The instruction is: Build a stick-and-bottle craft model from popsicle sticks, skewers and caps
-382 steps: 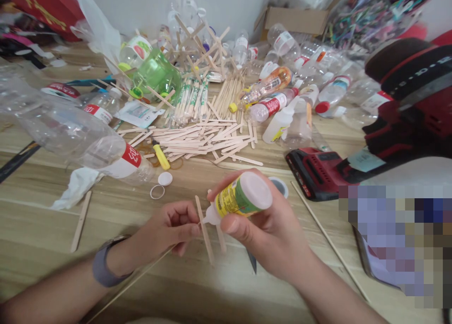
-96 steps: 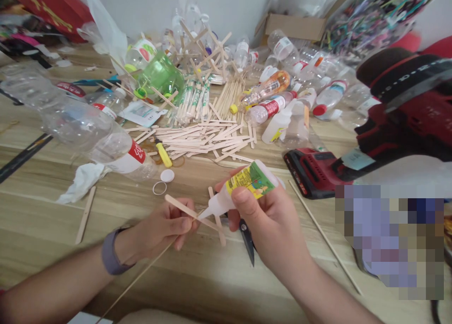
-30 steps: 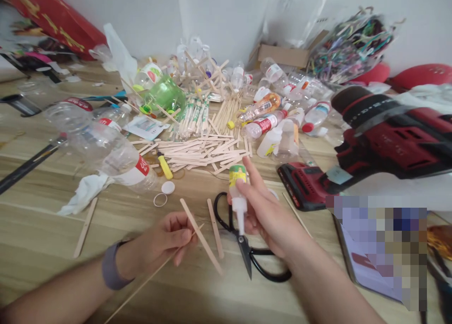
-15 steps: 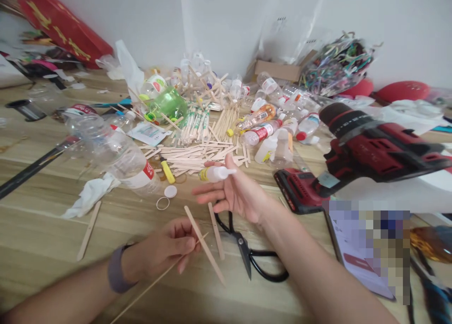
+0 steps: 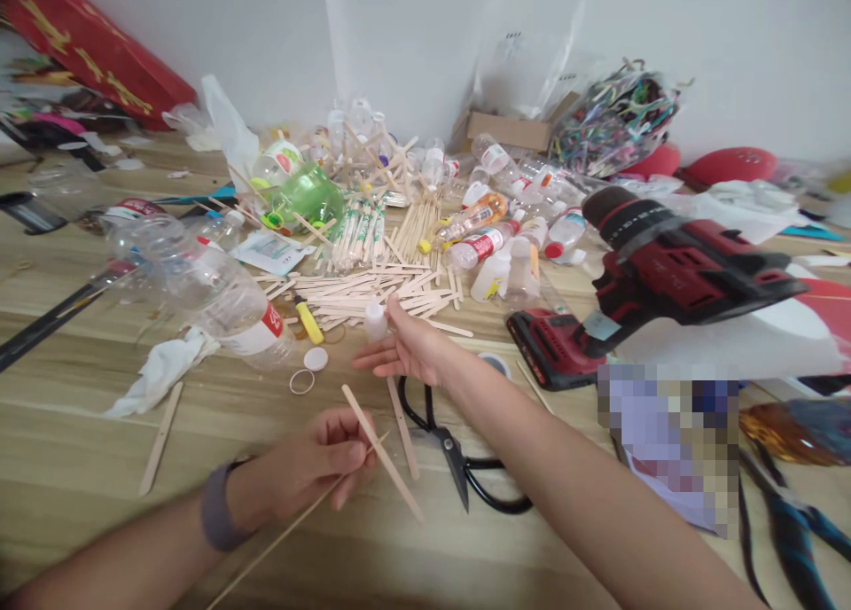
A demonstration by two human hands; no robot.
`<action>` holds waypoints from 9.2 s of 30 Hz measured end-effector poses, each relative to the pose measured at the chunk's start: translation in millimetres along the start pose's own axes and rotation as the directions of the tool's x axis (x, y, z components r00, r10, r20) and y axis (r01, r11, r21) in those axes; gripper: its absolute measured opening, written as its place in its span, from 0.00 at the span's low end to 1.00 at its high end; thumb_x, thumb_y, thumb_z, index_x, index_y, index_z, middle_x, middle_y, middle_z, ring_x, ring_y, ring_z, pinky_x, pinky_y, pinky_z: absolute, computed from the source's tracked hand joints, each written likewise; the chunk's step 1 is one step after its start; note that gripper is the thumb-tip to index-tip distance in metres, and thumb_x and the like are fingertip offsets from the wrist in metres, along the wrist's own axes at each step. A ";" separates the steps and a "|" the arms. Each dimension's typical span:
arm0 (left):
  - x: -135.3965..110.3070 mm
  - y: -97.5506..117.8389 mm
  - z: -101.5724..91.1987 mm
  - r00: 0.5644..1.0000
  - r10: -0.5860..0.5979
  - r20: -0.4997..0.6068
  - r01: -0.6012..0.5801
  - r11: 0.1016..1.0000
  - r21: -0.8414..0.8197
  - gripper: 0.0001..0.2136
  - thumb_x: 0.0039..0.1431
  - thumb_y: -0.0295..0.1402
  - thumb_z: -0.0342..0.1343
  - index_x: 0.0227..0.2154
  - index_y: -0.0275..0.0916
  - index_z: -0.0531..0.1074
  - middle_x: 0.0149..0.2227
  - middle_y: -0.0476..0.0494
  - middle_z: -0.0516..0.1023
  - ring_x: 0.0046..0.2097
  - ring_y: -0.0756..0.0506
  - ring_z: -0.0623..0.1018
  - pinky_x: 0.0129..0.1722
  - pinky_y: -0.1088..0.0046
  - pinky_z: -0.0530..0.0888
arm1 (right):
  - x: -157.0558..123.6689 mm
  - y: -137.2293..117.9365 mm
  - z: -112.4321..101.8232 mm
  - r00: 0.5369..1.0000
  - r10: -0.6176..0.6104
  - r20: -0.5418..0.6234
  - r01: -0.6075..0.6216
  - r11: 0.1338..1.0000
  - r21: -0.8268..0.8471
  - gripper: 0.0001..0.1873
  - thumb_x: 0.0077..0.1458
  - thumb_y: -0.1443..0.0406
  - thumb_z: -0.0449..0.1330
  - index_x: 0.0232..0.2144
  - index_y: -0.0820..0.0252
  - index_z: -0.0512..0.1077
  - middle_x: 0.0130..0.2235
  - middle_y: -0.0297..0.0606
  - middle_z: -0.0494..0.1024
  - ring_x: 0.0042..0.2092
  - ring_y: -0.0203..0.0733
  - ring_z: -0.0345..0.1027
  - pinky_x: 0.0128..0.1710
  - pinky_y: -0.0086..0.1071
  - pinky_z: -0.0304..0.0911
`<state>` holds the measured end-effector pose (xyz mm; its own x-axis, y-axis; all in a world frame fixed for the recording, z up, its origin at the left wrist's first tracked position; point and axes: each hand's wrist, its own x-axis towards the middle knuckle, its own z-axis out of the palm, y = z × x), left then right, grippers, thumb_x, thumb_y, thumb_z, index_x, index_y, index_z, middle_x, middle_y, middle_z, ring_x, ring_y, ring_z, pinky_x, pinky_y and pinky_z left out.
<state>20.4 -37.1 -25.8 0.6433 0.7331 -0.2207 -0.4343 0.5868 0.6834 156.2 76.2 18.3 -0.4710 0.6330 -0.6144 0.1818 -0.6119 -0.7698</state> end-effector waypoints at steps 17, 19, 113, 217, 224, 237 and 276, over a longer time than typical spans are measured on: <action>-6.1 -0.1 -2.6 0.998 -0.014 0.058 0.010 0.997 0.079 0.18 0.46 0.45 0.68 0.25 0.35 0.70 0.17 0.55 0.70 0.16 0.57 0.66 0.20 0.80 0.61 | -78.7 62.4 23.4 0.935 -0.276 -0.225 -0.200 0.118 -0.973 0.09 0.59 0.65 0.55 0.31 0.60 0.74 0.34 0.48 0.80 0.35 0.52 0.75 0.26 0.32 0.51; -6.4 -1.3 -2.6 0.998 -0.022 0.058 0.017 0.996 0.086 0.18 0.46 0.45 0.68 0.25 0.36 0.69 0.17 0.56 0.69 0.16 0.56 0.65 0.20 0.79 0.60 | -75.8 67.1 26.1 0.923 -0.297 -0.245 -0.213 0.135 -0.968 0.10 0.60 0.65 0.53 0.30 0.60 0.74 0.33 0.48 0.80 0.34 0.51 0.75 0.25 0.32 0.50; -8.4 2.1 11.7 0.973 0.011 -0.231 0.068 0.940 0.333 0.12 0.57 0.41 0.56 0.27 0.36 0.71 0.15 0.59 0.59 0.16 0.57 0.53 0.17 0.79 0.51 | -79.6 111.9 13.5 0.386 -0.895 0.224 0.315 -0.100 -0.944 0.14 0.66 0.70 0.44 0.32 0.63 0.68 0.23 0.35 0.73 0.24 0.35 0.66 0.24 0.27 0.58; -38.3 55.4 67.0 0.976 0.179 0.125 -0.148 0.121 0.982 0.11 0.66 0.28 0.47 0.30 0.41 0.72 0.28 0.55 0.76 0.29 0.53 0.72 0.31 0.79 0.64 | -101.4 108.5 22.4 0.824 -0.381 0.419 0.194 0.885 0.422 0.21 0.59 0.50 0.57 0.28 0.64 0.65 0.20 0.25 0.59 0.18 0.24 0.44 0.15 0.20 0.40; -27.6 42.9 45.9 0.876 0.439 0.199 -0.096 -0.246 0.965 0.08 0.67 0.31 0.46 0.37 0.40 0.71 0.29 0.50 0.74 0.31 0.49 0.71 0.31 0.74 0.63 | -88.8 108.3 13.8 0.808 -0.571 -0.146 0.538 0.815 -0.215 0.20 0.62 0.51 0.54 0.46 0.60 0.69 0.26 0.31 0.65 0.24 0.30 0.56 0.22 0.24 0.54; -19.0 22.5 29.2 0.805 0.504 0.313 -0.060 -0.456 0.888 0.13 0.66 0.27 0.43 0.32 0.37 0.72 0.26 0.46 0.75 0.29 0.47 0.71 0.28 0.72 0.62 | -79.7 114.9 21.5 0.689 -0.695 -0.205 0.636 0.716 -0.290 0.16 0.60 0.57 0.58 0.47 0.60 0.72 0.37 0.41 0.80 0.35 0.37 0.74 0.36 0.29 0.71; -22.5 49.1 24.6 0.975 -0.117 -0.189 0.221 0.614 0.757 0.12 0.58 0.40 0.57 0.25 0.38 0.69 0.19 0.56 0.65 0.23 0.54 0.61 0.21 0.79 0.57 | -82.4 116.1 20.9 0.423 -0.890 0.170 0.618 0.146 -0.772 0.13 0.61 0.74 0.50 0.42 0.61 0.72 0.34 0.40 0.74 0.34 0.39 0.65 0.32 0.30 0.64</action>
<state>0.1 -33.3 29.8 0.5584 0.7114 -0.4267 0.3527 0.2620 0.8983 198.0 -56.9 -16.8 -0.5081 0.7318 0.4543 0.4023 0.6680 -0.6260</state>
